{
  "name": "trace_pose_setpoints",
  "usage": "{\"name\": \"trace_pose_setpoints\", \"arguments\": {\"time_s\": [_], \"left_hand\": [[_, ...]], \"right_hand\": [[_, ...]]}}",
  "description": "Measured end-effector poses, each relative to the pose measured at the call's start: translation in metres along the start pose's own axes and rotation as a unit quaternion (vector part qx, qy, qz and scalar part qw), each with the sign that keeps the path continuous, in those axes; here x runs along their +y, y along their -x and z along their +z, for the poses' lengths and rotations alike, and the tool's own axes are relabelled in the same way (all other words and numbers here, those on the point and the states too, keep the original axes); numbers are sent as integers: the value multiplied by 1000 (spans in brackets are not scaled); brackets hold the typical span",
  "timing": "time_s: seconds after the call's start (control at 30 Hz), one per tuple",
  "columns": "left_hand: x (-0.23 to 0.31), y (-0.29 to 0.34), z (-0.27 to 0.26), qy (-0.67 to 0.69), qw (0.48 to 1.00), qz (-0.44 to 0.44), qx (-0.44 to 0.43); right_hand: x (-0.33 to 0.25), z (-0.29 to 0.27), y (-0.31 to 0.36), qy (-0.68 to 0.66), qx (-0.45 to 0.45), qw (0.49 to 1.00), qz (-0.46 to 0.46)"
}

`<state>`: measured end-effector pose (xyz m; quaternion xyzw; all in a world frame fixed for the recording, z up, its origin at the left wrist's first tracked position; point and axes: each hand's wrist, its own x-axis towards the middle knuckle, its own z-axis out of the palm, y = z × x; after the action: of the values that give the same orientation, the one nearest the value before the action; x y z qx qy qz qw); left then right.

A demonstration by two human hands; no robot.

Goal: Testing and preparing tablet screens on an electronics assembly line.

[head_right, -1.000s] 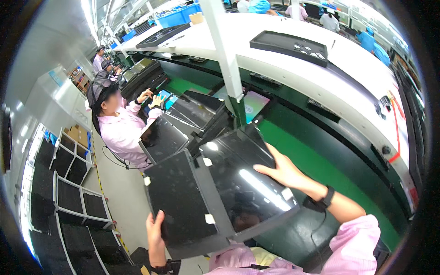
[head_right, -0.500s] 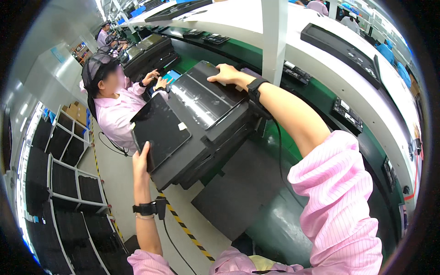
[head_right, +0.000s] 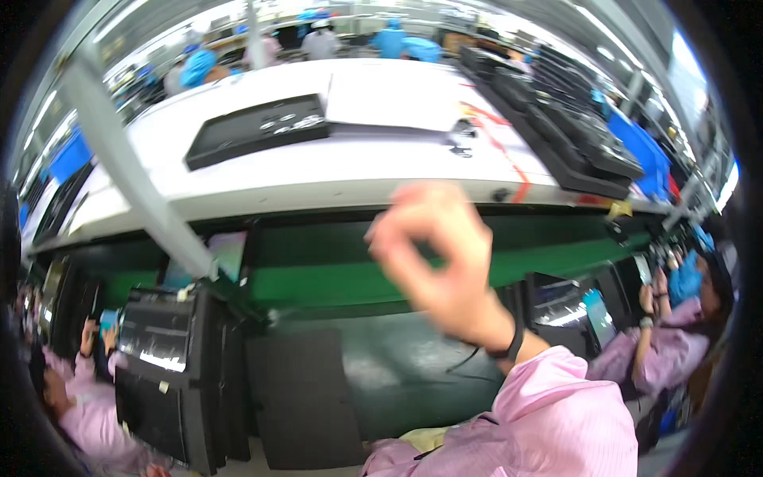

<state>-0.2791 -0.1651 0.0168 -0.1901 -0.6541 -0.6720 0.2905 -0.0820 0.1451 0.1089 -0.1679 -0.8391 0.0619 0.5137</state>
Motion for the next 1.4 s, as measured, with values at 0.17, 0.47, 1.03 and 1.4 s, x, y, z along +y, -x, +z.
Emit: {"name": "trace_pose_setpoints", "arguments": {"time_s": [0.17,0.47,1.03,1.4], "left_hand": [[100,48,71,652,712,4,-260],[172,55,94,735,510,-155,-419],[209,96,129,649,622,-190,-394],[204,101,198,791,527,-1,-311]], "right_hand": [[115,-88,-21,228,31,966,120],[161,-56,-17,42,106,975,192],[171,-65,-20,96,46,972,212],[147,-60,-17,6,68,996,63]]}}
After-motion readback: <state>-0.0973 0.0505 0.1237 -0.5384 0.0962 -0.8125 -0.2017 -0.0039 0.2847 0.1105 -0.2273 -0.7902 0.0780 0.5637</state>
